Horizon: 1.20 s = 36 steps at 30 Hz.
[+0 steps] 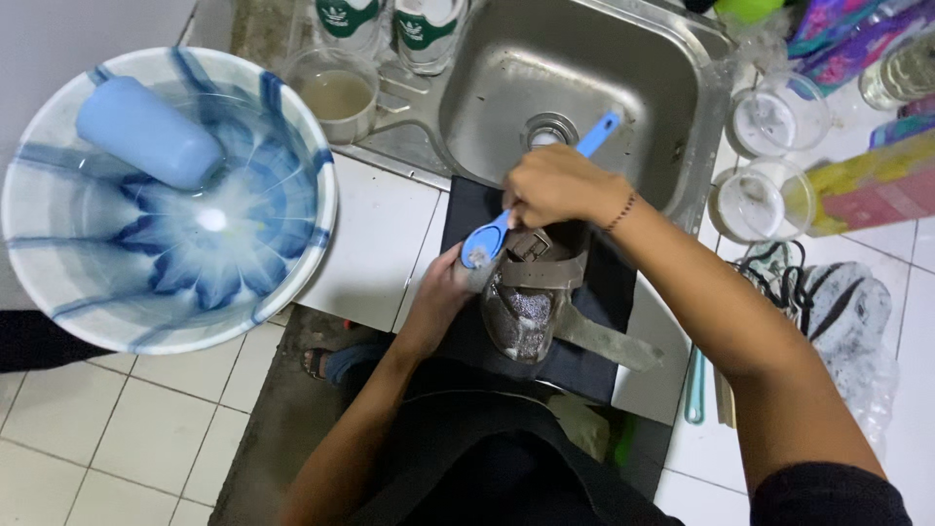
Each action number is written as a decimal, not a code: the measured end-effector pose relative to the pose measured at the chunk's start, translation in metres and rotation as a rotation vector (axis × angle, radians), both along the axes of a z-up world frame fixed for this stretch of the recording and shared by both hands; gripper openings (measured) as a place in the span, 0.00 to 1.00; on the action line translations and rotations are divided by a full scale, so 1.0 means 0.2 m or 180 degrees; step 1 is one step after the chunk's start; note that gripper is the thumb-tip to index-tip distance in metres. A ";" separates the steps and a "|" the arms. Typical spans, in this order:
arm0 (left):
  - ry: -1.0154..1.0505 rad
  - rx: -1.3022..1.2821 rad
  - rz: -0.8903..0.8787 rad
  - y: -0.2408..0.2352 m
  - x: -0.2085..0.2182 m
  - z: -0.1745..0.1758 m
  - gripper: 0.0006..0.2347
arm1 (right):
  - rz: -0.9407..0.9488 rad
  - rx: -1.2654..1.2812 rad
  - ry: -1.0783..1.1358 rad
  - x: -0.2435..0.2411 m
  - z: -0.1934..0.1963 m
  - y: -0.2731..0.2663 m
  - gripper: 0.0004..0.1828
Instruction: The person scrubs a brown leather sandal with a blue brush and soapy water at a kitchen sink. They repeatedly dip the brush into a container of cleaning solution and scrub the sandal's straps, sole, and interior.
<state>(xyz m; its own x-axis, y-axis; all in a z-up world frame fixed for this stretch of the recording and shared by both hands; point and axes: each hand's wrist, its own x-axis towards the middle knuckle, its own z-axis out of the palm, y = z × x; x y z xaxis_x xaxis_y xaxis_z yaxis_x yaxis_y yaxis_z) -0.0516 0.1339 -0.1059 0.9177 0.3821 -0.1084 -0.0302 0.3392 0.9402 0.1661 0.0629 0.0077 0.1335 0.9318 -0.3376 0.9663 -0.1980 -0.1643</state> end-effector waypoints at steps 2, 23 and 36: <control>0.0144 0.0876 0.0233 -0.03 -0.11 -0.07 0.22 | -0.0001 -0.0026 0.0027 -0.04 0.04 0.00 0.10; 0.0652 0.1805 0.0968 -0.07 -0.18 -0.33 0.08 | 0.0413 -0.0084 0.0286 -0.14 -0.20 0.07 0.07; 0.0433 0.0930 0.0754 -0.09 -0.13 -0.27 0.12 | 0.0351 0.0218 -0.0073 -0.06 -0.12 0.02 0.09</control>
